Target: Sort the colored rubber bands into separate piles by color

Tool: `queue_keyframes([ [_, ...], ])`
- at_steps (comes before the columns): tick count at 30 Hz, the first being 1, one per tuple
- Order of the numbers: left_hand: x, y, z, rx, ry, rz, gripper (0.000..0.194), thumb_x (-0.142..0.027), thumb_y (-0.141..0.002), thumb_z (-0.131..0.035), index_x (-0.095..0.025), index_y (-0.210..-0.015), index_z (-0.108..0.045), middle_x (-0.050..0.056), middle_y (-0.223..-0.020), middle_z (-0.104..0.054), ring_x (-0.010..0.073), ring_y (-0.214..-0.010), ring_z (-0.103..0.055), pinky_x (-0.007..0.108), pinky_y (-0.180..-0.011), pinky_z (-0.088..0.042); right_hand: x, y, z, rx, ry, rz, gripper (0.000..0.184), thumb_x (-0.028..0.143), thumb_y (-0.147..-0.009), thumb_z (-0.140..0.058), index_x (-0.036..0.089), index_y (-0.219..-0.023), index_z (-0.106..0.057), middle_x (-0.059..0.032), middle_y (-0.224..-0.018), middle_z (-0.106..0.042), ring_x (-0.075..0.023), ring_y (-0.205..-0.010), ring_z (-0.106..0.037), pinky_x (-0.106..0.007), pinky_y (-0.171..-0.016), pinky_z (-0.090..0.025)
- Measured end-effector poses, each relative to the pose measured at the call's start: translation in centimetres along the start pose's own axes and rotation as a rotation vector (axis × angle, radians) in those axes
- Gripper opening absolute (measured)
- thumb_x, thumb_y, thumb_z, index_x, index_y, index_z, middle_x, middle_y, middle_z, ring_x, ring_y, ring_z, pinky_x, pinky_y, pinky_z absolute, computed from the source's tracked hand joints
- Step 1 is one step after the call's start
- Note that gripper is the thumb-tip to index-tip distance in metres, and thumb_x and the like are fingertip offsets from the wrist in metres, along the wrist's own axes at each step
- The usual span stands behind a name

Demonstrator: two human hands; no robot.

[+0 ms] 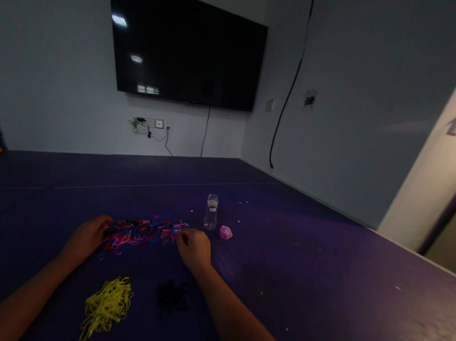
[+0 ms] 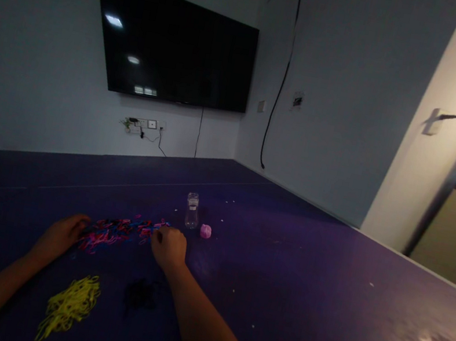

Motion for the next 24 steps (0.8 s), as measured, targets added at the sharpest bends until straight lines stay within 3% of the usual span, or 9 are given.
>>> queue_keyframes([
  [9, 1.3, 0.0, 0.1, -0.081, 0.168, 0.027, 0.029, -0.028, -0.076, -0.038, -0.018, -0.094, -0.058, 0.007, -0.09, -0.067, 0.02, -0.081, -0.063, 0.027, -0.069, -0.05, -0.2, 0.0, -0.2, -0.001, 0.001, -0.017, 0.026, 0.03, -0.081, -0.044, 0.021, -0.069, -0.065, -0.0016, -0.071, -0.066, -0.0121, -0.066, -0.058, -0.02, -0.053, -0.029],
  [18, 0.6, 0.0, -0.3, 0.004, 0.218, 0.002, 0.028, -0.025, -0.074, -0.041, -0.021, -0.09, -0.064, 0.003, -0.084, -0.07, 0.0198, -0.08, -0.065, 0.028, -0.07, -0.051, -0.1, -0.1, -0.1, -0.007, 0.004, 0.004, 0.027, 0.03, -0.082, -0.043, 0.021, -0.069, -0.065, -0.0018, -0.069, -0.066, -0.012, -0.064, -0.058, -0.019, -0.053, -0.029],
  [24, 0.3, 0.0, -0.2, 0.055, 0.09, -0.002, 0.028, -0.024, -0.074, -0.04, -0.023, -0.085, -0.066, 0.002, -0.086, -0.07, 0.021, -0.081, -0.064, 0.028, -0.072, -0.049, -0.1, -0.1, -0.1, -0.021, 0.003, 0.008, 0.027, 0.03, -0.082, -0.043, 0.021, -0.068, -0.064, -0.0017, -0.068, -0.066, -0.0116, -0.062, -0.057, -0.02, -0.052, -0.028],
])
Point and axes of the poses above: each hand's wrist, its own y-axis away from the middle knuckle, its own z-axis out of the back of the hand, x = y × z, the point moved 7 cm from there along -y, towards the middle knuckle
